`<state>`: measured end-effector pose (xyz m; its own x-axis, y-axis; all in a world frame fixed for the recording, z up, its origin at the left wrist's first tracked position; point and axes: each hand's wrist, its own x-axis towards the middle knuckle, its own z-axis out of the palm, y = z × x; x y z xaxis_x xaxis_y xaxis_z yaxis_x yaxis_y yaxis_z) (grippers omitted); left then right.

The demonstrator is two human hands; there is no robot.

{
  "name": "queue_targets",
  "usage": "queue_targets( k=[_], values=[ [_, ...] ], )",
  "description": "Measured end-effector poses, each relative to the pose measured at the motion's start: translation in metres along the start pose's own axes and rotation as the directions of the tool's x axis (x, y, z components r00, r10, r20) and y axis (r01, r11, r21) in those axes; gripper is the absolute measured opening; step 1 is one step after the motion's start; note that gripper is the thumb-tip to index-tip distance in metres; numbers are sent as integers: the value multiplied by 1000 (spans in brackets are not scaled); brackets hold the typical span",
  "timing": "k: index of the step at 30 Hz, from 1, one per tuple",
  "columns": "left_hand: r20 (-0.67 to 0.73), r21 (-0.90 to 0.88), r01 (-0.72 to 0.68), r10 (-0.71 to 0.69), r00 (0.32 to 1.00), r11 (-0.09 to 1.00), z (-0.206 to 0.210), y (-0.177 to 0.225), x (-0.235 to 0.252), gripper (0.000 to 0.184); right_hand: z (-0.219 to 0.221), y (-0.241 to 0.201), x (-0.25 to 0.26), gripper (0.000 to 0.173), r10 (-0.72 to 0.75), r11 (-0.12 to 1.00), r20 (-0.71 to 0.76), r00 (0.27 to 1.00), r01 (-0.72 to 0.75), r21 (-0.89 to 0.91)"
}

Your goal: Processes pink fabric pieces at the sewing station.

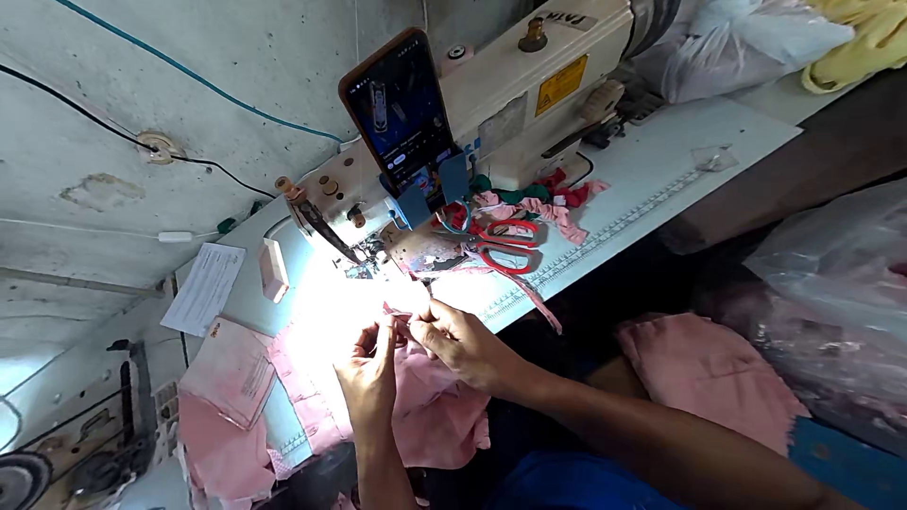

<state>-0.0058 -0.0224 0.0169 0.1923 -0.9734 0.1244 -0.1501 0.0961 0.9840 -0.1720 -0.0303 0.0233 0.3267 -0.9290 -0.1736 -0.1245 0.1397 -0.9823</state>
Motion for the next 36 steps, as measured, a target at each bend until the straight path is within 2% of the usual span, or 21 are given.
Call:
queue_targets(
  k=[5, 8, 18, 25, 29, 36],
  values=[
    [-3, 42, 32, -32, 999, 999, 2, 3, 2, 14, -5, 1, 1, 22, -34, 997, -56, 998, 30, -66],
    [-5, 30, 59, -59, 998, 998, 1, 2, 0, 15, -4, 6, 0, 17, -104, 985, -110, 988, 87, -149],
    [-2, 19, 35, -35, 999, 999, 6, 5, 1, 16, -1, 8, 6, 18, -204, 941, -196, 959, 137, -309],
    [0, 26, 31, -31, 1000, 999, 6, 3, 0, 17, 2, 7, 8, 17, -228, 940, -218, 949, 156, -303],
    [-4, -2, 17, -17, 1000, 1000, 7, 1, 3, 18, 5, 7, 12, 21, -180, 963, -214, 960, 128, -236],
    [-9, -47, 18, -19, 1000, 999, 7, -1, 3, 18, 3, 9, 21, 18, -59, 992, -102, 993, 70, 103]
  ],
)
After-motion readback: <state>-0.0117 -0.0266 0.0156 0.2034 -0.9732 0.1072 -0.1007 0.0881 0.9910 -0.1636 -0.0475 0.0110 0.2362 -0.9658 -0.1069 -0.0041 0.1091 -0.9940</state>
